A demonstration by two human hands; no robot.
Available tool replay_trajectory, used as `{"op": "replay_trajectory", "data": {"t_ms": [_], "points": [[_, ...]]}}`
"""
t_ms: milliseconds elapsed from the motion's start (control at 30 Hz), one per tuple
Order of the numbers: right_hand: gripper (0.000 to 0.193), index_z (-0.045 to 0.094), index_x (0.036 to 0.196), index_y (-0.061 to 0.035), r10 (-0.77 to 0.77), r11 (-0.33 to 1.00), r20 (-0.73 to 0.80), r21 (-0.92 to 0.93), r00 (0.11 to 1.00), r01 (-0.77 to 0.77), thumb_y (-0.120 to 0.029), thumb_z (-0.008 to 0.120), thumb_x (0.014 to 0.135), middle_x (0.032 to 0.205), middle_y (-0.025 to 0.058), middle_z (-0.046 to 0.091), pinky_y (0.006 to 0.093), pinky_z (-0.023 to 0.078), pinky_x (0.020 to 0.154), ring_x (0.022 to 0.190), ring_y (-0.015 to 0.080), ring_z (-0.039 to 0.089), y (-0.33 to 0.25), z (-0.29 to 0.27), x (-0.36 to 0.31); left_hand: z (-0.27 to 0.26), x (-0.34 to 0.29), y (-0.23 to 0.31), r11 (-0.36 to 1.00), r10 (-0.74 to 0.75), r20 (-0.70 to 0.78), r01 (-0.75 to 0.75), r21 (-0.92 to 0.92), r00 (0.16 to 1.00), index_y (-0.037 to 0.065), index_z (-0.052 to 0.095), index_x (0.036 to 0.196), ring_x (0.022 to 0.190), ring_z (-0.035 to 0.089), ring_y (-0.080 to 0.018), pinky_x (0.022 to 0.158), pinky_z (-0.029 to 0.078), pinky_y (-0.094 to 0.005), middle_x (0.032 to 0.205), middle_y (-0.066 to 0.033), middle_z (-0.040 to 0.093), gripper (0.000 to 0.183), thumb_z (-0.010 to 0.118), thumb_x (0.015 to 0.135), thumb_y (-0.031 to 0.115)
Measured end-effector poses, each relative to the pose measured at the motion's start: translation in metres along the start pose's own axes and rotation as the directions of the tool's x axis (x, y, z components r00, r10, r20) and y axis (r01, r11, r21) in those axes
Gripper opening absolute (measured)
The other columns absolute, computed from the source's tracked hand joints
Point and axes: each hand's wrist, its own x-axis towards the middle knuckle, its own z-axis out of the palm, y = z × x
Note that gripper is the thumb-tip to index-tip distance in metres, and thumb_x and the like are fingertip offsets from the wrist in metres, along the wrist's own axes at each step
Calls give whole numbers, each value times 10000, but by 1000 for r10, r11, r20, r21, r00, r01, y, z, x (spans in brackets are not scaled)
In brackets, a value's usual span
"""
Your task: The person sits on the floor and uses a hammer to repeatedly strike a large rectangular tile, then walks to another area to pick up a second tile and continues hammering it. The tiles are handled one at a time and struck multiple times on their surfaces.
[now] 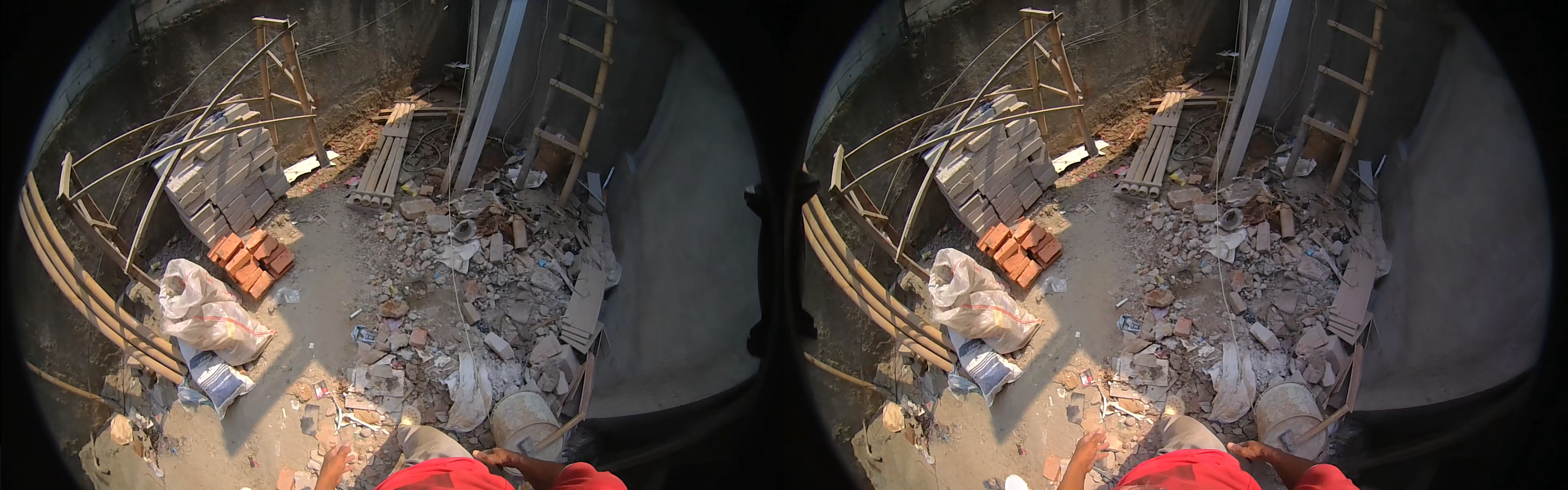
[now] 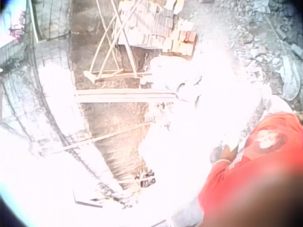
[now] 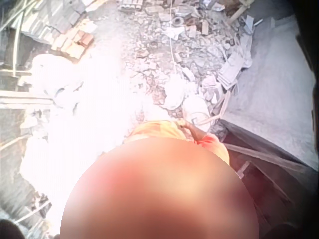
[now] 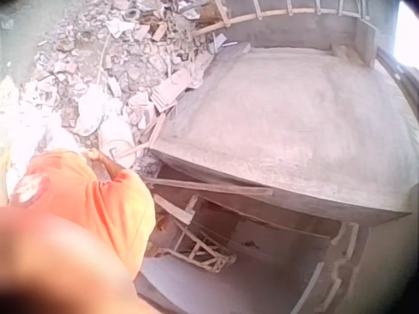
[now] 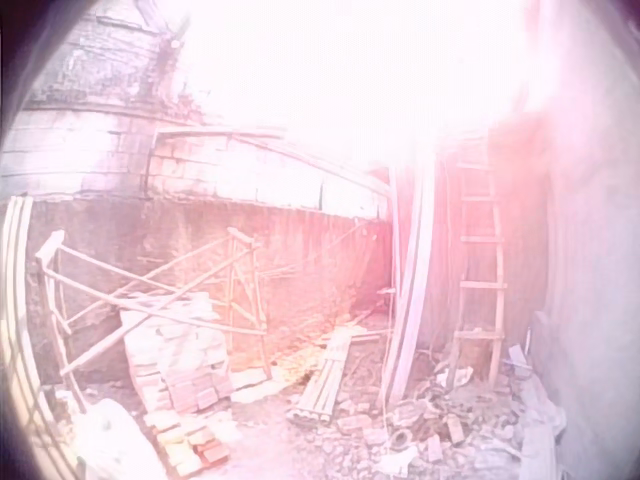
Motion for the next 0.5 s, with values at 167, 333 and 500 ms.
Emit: {"op": "replay_trajectory", "data": {"t_ms": [167, 333, 500], "points": [[822, 481, 1475, -139, 106, 960, 144, 242, 984, -139, -752, 369, 939, 1443, 98, 537, 352, 339, 1115, 1333, 203, 466, -164, -17, 114, -16, 103, 57, 980, -184, -79, 189, 58, 980, -23, 446, 1406, 1209, 554, -365, 945, 503, -494, 1386, -213, 503, 687, 614, 945, 457], [788, 431, 1491, -73, -139, 983, 266, 157, 954, 99, -632, 535, 946, 1487, 148, 473, 417, 392, 1106, 1315, 278, 505, -357, -69, 146, -48, 195, 165, 962, -244, -127, 256, 91, 961, -29, 481, 1373, 1157, 582, -361, 929, 509, -493, 1338, -204, 545, 662, 630, 931, 442], [867, 400, 1497, -30, -389, 914, -83, 86, 917, 396, -633, 597, 905, 1454, 172, 508, 433, 453, 1055, 1288, 308, 546, -514, -166, 220, -83, 323, 259, 916, -342, -155, 366, 164, 927, -34, 516, 1339, 1105, 610, -356, 913, 515, -492, 1289, -195, 587, 638, 645, 918, 427]]}}
